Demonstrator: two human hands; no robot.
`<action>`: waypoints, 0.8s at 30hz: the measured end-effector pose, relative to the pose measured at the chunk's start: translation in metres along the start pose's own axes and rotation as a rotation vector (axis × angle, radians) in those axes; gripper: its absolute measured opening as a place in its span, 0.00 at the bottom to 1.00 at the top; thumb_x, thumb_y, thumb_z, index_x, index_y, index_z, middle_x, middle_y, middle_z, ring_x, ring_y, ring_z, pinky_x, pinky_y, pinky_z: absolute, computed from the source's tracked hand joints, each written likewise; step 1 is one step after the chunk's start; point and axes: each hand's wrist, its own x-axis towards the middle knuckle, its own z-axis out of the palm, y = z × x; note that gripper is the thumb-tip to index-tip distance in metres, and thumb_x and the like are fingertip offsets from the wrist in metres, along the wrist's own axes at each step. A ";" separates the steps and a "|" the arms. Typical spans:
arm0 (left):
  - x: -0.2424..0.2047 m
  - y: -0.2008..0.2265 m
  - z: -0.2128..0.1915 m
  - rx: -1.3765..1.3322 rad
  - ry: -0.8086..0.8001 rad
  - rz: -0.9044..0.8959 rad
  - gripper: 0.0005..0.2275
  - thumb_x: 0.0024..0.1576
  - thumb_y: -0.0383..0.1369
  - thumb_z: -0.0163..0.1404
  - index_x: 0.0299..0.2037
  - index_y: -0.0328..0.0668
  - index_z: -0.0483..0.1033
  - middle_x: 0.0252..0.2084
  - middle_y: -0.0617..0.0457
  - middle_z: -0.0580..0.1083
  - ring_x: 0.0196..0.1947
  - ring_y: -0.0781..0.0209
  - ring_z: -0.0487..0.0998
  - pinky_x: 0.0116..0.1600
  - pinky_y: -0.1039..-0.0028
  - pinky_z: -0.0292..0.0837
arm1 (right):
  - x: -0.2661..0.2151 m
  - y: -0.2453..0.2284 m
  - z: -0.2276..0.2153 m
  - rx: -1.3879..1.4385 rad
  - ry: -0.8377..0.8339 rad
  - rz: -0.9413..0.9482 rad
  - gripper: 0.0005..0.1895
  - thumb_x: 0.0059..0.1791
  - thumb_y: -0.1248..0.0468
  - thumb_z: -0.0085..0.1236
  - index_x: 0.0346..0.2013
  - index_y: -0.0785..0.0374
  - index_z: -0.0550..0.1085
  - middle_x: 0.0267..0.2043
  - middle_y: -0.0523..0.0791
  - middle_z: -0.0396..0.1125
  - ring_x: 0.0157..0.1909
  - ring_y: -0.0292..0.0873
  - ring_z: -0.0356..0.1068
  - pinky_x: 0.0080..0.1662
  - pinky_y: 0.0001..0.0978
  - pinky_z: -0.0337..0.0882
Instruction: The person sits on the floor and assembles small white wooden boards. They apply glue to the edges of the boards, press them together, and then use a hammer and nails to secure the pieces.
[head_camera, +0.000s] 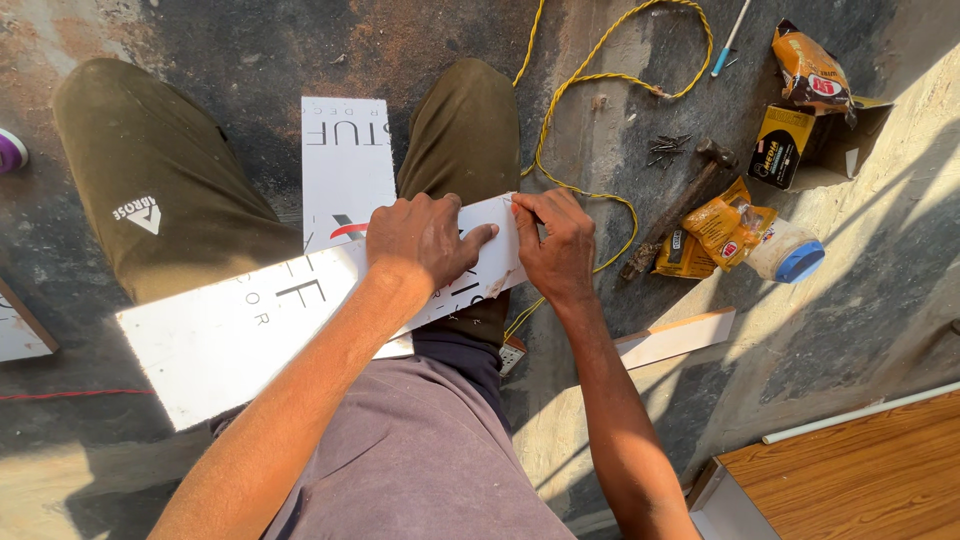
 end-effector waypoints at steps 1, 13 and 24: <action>0.000 0.000 0.000 -0.003 0.005 0.005 0.26 0.56 0.61 0.48 0.34 0.44 0.81 0.23 0.48 0.78 0.26 0.54 0.82 0.35 0.64 0.76 | 0.000 0.001 0.001 0.024 -0.011 0.015 0.04 0.52 0.71 0.61 0.40 0.67 0.79 0.35 0.47 0.73 0.39 0.45 0.73 0.41 0.37 0.72; -0.001 -0.003 0.002 -0.017 0.005 0.002 0.26 0.57 0.60 0.48 0.35 0.43 0.81 0.22 0.49 0.77 0.24 0.55 0.82 0.32 0.66 0.76 | -0.001 0.006 0.004 0.053 -0.066 0.040 0.05 0.53 0.71 0.58 0.43 0.69 0.79 0.33 0.48 0.73 0.36 0.43 0.74 0.38 0.36 0.72; 0.000 -0.002 0.001 -0.010 -0.011 -0.018 0.26 0.58 0.60 0.48 0.32 0.43 0.81 0.20 0.49 0.76 0.22 0.57 0.80 0.32 0.67 0.75 | -0.051 -0.004 -0.033 0.010 -0.259 0.036 0.04 0.53 0.72 0.55 0.37 0.71 0.77 0.30 0.51 0.69 0.34 0.49 0.71 0.36 0.41 0.70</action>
